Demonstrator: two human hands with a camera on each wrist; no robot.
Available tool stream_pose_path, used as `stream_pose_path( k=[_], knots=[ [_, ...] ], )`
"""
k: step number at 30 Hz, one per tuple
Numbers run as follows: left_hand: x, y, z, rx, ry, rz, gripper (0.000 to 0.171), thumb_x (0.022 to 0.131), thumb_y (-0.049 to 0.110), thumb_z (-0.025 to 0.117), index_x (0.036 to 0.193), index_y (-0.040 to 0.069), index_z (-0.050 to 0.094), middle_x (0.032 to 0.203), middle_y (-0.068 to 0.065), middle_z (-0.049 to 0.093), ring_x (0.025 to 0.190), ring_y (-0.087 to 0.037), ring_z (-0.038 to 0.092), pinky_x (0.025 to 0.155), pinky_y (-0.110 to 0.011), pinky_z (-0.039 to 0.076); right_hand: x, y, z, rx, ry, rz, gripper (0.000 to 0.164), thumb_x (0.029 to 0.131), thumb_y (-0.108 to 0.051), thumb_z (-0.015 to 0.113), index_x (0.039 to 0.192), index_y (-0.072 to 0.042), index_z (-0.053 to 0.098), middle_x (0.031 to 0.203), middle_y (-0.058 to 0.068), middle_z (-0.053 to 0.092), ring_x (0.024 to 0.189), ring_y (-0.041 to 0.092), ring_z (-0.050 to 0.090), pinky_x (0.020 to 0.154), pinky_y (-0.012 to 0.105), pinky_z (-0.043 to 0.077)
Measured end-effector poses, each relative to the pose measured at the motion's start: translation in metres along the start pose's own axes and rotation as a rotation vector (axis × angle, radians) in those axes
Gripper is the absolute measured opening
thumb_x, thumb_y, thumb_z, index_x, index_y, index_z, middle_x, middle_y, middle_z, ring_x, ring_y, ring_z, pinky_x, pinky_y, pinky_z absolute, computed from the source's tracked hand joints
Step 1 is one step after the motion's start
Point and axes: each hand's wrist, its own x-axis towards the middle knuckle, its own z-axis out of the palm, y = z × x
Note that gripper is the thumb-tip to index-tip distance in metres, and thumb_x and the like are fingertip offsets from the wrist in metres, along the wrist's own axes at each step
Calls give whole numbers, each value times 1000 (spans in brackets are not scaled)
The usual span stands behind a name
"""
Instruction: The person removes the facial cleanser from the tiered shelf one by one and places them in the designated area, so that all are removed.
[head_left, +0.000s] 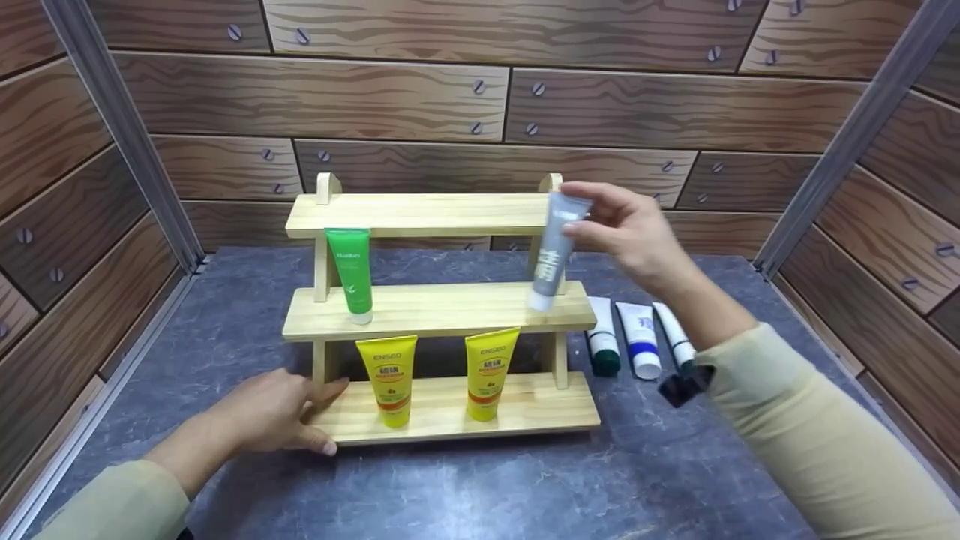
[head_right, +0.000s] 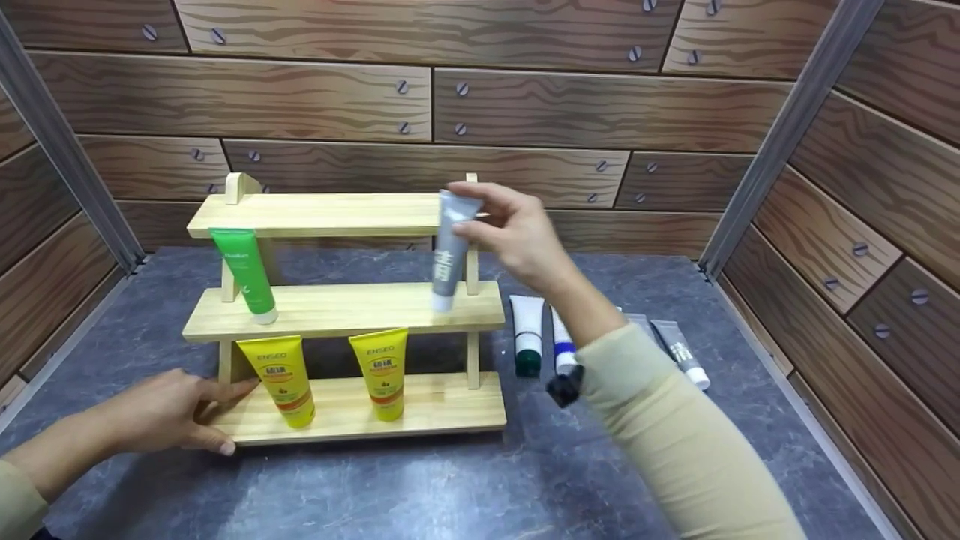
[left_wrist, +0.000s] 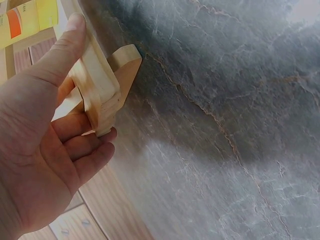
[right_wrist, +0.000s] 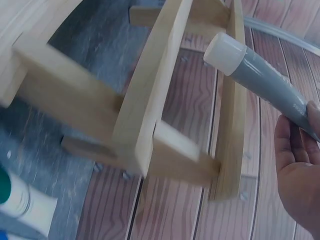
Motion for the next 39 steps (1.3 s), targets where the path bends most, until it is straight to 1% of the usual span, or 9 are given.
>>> stream_pose_path(
  k=[4, 10, 18, 21, 24, 28, 32, 36, 39],
  knots=[
    [1, 0, 0, 3, -3, 0, 93, 71, 57, 92, 149, 15, 63, 71, 3, 57, 76, -20, 59, 78, -55, 58, -13, 2, -19, 26, 35, 2, 51, 93, 3, 77, 142, -6, 66, 115, 8, 75, 98, 24, 70, 86, 34, 61],
    [2, -1, 0, 3, 3, -7, 94, 70, 57, 93, 149, 15, 63, 79, -1, 66, 80, -22, 62, 80, -57, 57, -33, 6, -46, 12, 72, 16, 50, 93, 0, 79, 141, -6, 66, 117, 6, 76, 99, 22, 71, 86, 32, 61],
    [1, -1, 1, -13, -16, -34, 94, 72, 57, 92, 150, 15, 62, 69, 4, 54, 74, -18, 56, 77, -54, 56, -61, 22, -70, 31, 83, 24, 49, 93, 2, 78, 140, -3, 67, 115, 5, 77, 100, 20, 72, 85, 30, 61],
    [1, -1, 1, -16, -14, -35, 94, 72, 57, 92, 150, 16, 61, 67, 5, 52, 73, -18, 55, 77, -54, 56, -70, 28, -74, 24, 75, 26, 47, 94, 3, 77, 140, -2, 67, 113, 5, 77, 99, 18, 73, 85, 31, 61],
    [1, -1, 1, 0, 0, -10, 93, 72, 58, 92, 150, 15, 62, 68, 5, 53, 75, -18, 56, 77, -54, 56, -78, 34, -76, 39, 72, 44, 46, 94, 4, 76, 139, -2, 68, 111, 6, 78, 98, 18, 73, 84, 32, 62],
    [1, -3, 2, 19, 15, 11, 94, 71, 59, 92, 149, 15, 64, 75, 2, 61, 80, -21, 60, 79, -57, 57, -86, 42, -76, -1, 55, 67, 45, 95, 3, 76, 139, -3, 68, 104, 6, 78, 93, 16, 73, 82, 31, 62],
    [3, -3, 2, 14, 8, 0, 94, 70, 59, 92, 149, 16, 64, 83, -3, 68, 84, -23, 63, 81, -58, 57, -94, 49, -76, -31, 29, 83, 45, 95, 5, 75, 139, 0, 66, 98, 7, 77, 89, 16, 73, 80, 30, 62],
    [3, -3, 2, 8, 10, 3, 94, 70, 58, 92, 148, 16, 64, 86, -5, 71, 85, -24, 65, 83, -58, 57, -100, 55, -77, -37, 11, 116, 45, 95, 4, 75, 139, -1, 67, 98, 8, 76, 89, 17, 73, 80, 31, 62],
    [2, -4, 2, 7, 16, 8, 94, 70, 58, 92, 148, 15, 64, 84, -4, 70, 84, -23, 64, 82, -58, 57, -104, 60, -77, -44, -9, 133, 45, 96, 3, 75, 140, 0, 65, 101, 8, 76, 91, 17, 74, 81, 32, 62]
  ],
)
